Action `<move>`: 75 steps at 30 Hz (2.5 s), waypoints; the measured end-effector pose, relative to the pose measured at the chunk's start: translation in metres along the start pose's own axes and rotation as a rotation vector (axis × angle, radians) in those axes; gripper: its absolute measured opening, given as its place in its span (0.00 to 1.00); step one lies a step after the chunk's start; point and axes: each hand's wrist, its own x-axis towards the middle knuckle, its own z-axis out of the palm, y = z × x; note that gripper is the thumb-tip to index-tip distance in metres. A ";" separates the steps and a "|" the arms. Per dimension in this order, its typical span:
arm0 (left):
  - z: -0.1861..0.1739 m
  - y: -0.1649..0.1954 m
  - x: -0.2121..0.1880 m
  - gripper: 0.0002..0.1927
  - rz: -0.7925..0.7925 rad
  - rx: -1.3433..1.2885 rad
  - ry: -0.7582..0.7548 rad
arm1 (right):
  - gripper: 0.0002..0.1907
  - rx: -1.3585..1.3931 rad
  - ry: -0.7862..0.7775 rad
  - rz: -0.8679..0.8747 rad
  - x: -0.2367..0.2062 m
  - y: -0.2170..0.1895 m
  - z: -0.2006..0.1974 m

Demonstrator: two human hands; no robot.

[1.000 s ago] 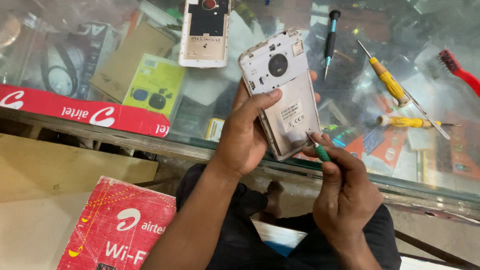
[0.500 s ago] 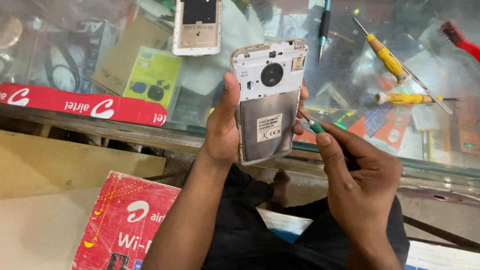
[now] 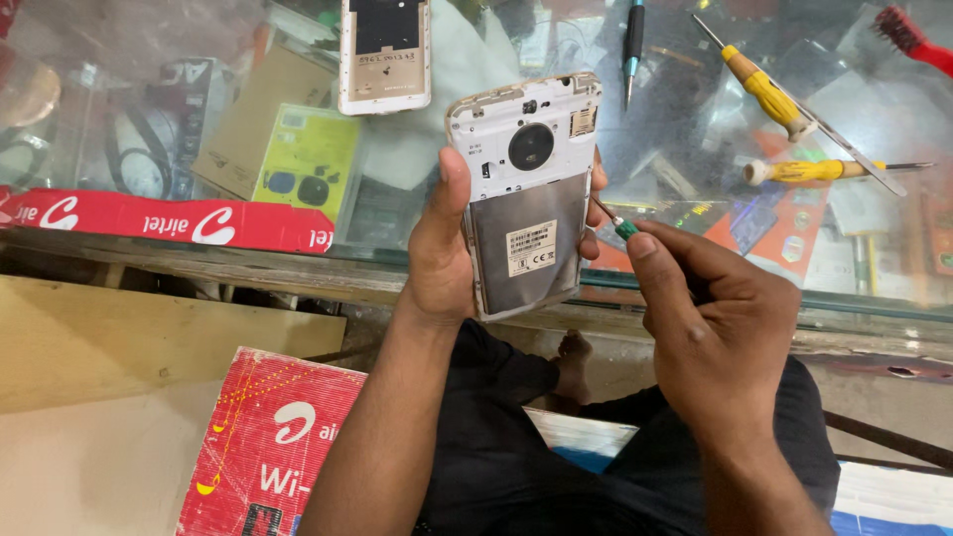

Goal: The person disassembles a white smartphone on a glass counter, using a screwdriver and a metal prying tool to remove screws and pry open the casing. They manipulate the phone's internal components and battery area while seated on the floor.

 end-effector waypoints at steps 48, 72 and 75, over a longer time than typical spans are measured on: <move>-0.006 -0.013 -0.007 0.46 -0.085 0.231 0.068 | 0.23 -0.338 -0.520 0.165 0.048 -0.038 -0.022; 0.013 -0.002 0.002 0.48 -0.120 0.450 0.086 | 0.08 -0.723 -0.287 -0.648 0.025 -0.035 -0.022; 0.012 -0.001 0.001 0.49 -0.120 0.416 0.068 | 0.08 -0.790 -0.236 -0.810 0.021 -0.029 -0.019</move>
